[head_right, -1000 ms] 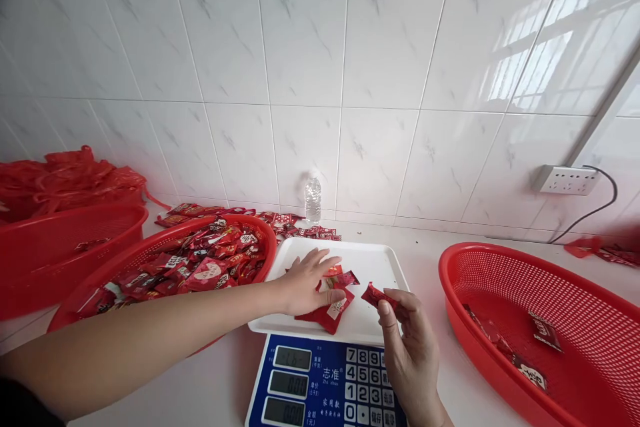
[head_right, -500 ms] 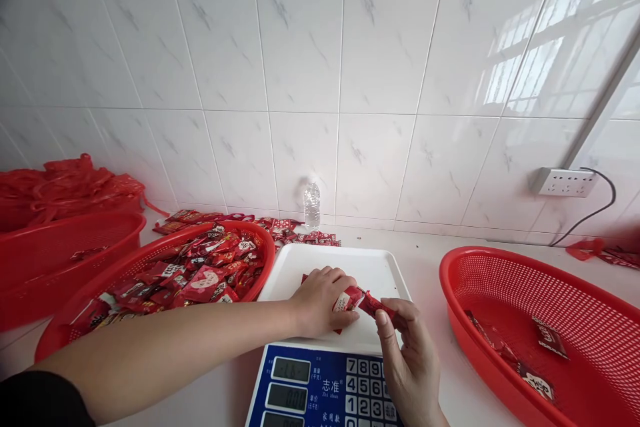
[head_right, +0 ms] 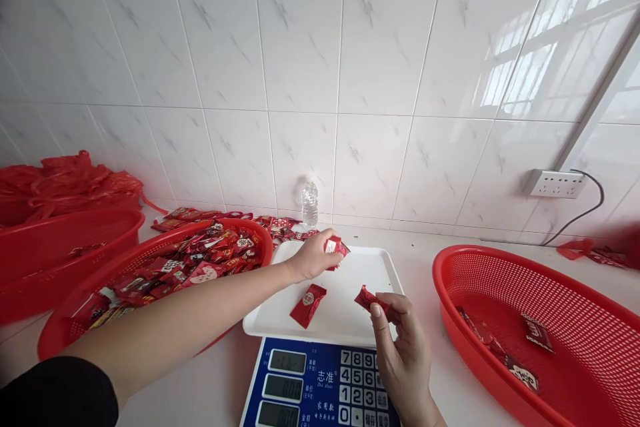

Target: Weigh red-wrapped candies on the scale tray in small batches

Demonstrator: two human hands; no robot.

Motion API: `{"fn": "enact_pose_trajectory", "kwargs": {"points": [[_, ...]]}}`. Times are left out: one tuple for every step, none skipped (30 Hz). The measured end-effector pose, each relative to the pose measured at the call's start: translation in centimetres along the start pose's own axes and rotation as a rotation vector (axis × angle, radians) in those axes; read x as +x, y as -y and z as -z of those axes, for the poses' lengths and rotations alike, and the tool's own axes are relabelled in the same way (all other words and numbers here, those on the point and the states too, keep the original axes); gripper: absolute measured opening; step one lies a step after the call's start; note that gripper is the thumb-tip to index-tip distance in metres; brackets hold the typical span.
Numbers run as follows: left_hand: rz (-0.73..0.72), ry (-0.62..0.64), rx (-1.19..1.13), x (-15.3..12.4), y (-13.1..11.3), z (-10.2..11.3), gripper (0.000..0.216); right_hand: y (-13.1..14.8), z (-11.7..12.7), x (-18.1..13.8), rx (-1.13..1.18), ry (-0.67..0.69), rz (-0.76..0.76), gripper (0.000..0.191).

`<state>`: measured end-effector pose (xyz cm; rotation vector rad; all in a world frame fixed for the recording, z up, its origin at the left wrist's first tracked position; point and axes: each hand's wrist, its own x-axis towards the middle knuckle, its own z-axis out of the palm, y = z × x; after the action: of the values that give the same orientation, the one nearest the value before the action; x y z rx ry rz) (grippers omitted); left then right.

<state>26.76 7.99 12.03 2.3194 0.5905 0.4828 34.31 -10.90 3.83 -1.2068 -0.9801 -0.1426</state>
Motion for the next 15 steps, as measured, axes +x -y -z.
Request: {"fn": "enact_pose_trajectory", "kwargs": {"points": [[0.002, 0.003, -0.036, -0.1, -0.2, 0.5, 0.023, 0.0, 0.0, 0.0, 0.001, -0.004, 0.003, 0.010], [-0.001, 0.012, -0.068, -0.4, -0.3, 1.1, 0.024, 0.1, 0.0, 0.1, 0.000, -0.007, 0.005, 0.010], [-0.009, 0.025, -0.093, -0.8, -0.3, 1.5, 0.025, 0.1, 0.0, 0.1, 0.000, -0.010, 0.006, 0.009], [-0.021, 0.044, -0.101, -1.3, -0.2, 1.9, 0.026, 0.2, 0.0, 0.1, -0.002, -0.012, 0.006, 0.009], [-0.037, 0.066, -0.088, -1.9, 0.0, 2.2, 0.026, 0.2, 0.0, 0.1, -0.004, -0.012, 0.007, 0.009], [-0.051, 0.092, -0.057, -2.6, 0.2, 2.4, 0.027, 0.3, 0.0, 0.1, -0.006, -0.011, 0.008, 0.008], [-0.059, 0.117, -0.011, -3.4, 0.5, 2.5, 0.027, 0.3, 0.0, 0.1, -0.007, -0.008, 0.008, 0.008], [-0.059, 0.140, 0.044, -4.1, 0.9, 2.4, 0.027, 0.4, 0.0, 0.1, -0.006, -0.004, 0.007, 0.008], [-0.060, 0.159, 0.097, -4.8, 1.2, 2.3, 0.027, 0.4, 0.0, 0.1, -0.004, -0.002, 0.006, 0.009], [-0.069, 0.169, 0.146, -5.4, 1.4, 2.1, 0.027, 0.4, 0.0, 0.1, -0.003, 0.000, 0.006, 0.009], [-0.086, 0.170, 0.197, -5.9, 1.7, 1.9, 0.028, 0.4, 0.0, 0.1, -0.001, 0.000, 0.004, 0.010], [-0.109, 0.164, 0.250, -6.3, 1.8, 1.7, 0.032, 0.4, 0.0, 0.0, -0.001, -0.001, 0.003, 0.010], [-0.132, 0.155, 0.304, -6.7, 1.9, 1.5, 0.038, 0.4, 0.0, 0.0, -0.001, -0.002, 0.003, 0.010], [-0.143, 0.150, 0.352, -7.0, 1.9, 1.4, 0.046, 0.3, 0.0, 0.0, -0.001, -0.002, 0.002, 0.010], [-0.135, 0.154, 0.390, -7.2, 1.8, 1.4, 0.057, 0.3, 0.0, 0.0, 0.001, -0.001, 0.000, 0.010]]}}
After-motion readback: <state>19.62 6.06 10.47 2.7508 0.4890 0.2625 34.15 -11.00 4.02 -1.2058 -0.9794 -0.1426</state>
